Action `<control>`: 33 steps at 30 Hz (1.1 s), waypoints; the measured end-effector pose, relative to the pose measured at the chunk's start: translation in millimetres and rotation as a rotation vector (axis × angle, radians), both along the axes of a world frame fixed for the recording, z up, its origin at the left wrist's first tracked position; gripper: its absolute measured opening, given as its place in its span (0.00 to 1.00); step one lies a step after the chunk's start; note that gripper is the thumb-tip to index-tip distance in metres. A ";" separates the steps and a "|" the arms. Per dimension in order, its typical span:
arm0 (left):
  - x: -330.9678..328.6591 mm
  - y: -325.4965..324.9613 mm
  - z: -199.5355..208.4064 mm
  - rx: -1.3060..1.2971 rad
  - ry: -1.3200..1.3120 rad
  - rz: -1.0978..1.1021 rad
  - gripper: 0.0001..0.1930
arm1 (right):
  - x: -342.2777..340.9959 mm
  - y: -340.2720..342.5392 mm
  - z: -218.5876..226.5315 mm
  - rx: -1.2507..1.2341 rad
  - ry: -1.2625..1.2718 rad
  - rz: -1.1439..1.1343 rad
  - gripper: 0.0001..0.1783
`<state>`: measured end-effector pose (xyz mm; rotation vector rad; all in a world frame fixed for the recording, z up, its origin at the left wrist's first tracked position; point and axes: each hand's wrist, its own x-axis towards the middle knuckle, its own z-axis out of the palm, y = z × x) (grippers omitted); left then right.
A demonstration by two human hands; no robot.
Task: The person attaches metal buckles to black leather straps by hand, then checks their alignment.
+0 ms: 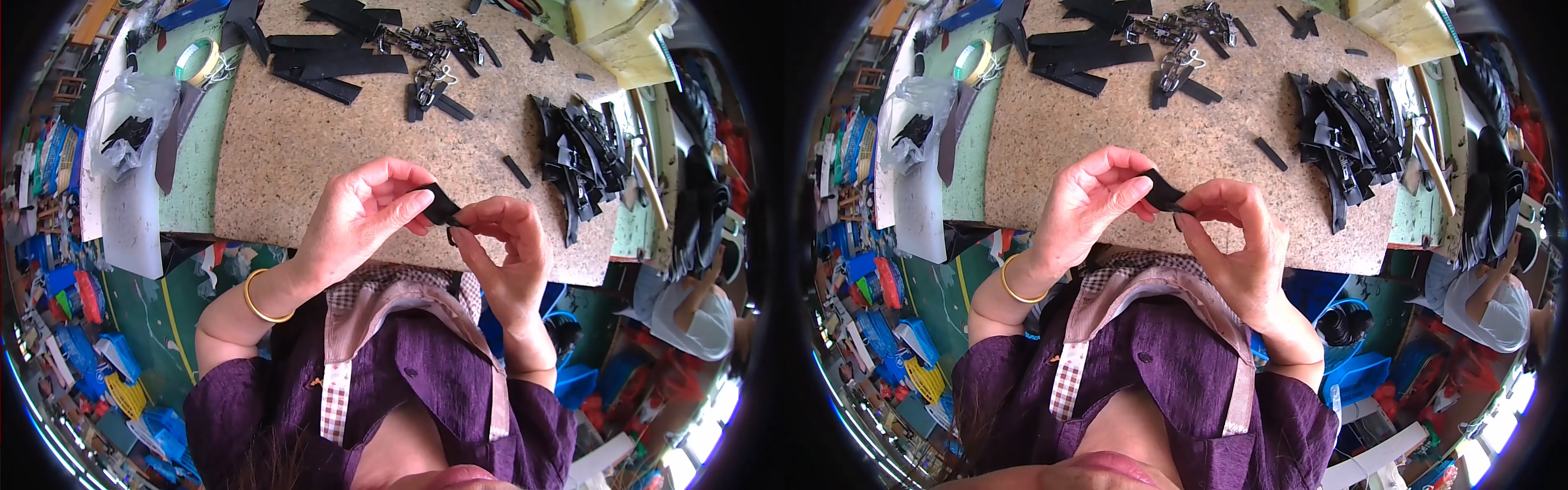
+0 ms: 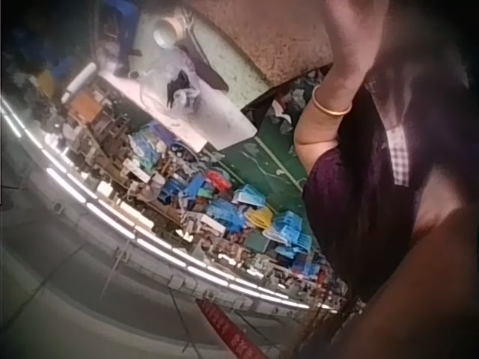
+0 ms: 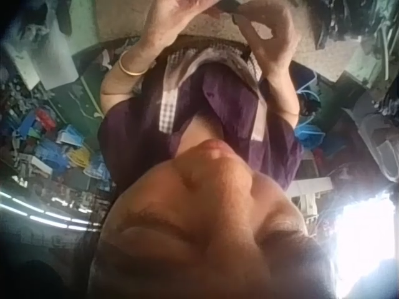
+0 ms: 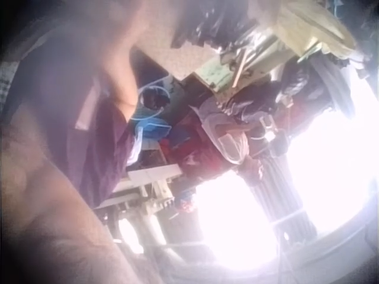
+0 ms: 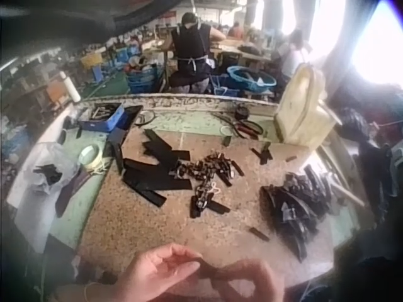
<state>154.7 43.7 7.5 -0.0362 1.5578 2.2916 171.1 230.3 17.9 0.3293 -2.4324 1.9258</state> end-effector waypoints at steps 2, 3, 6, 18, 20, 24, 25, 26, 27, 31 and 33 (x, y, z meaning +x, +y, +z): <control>-0.2 -0.8 -0.2 0.048 -0.010 0.008 0.10 | -1.1 0.1 3.1 0.016 -0.013 0.028 0.18; 0.0 -1.2 0.4 0.037 -0.003 0.009 0.09 | -1.1 -0.4 3.4 0.033 -0.025 0.060 0.18; 0.7 -2.4 1.7 0.042 -0.006 0.011 0.08 | -2.4 -2.6 2.9 0.030 -0.004 0.050 0.18; 7.5 -11.0 6.7 -0.389 0.426 -0.032 0.12 | -5.0 -7.5 6.6 0.125 0.059 0.077 0.17; 9.2 -8.3 4.6 -0.410 0.433 -0.015 0.13 | -4.9 -9.5 8.6 0.137 0.071 0.067 0.16; 9.7 -5.3 3.7 -0.341 0.473 0.102 0.11 | -20.1 -6.2 7.2 0.393 0.451 0.111 0.12; 9.6 -4.9 3.9 -0.305 0.486 0.117 0.10 | -20.4 -6.4 4.6 0.392 0.450 0.108 0.12; 8.6 -6.3 3.5 -0.305 0.486 0.115 0.10 | -19.9 -7.1 0.0 0.267 0.378 0.132 0.11; 6.1 -9.2 2.8 -0.398 0.609 0.084 0.10 | -19.3 -8.0 -3.5 0.141 0.306 0.153 0.10; 1.1 -12.9 5.2 -0.642 0.847 0.063 0.10 | -13.1 -14.9 -5.9 0.184 0.344 0.060 0.11; 0.7 -10.4 3.3 -0.624 0.854 0.062 0.10 | -12.2 -16.7 -3.7 0.253 0.380 0.032 0.11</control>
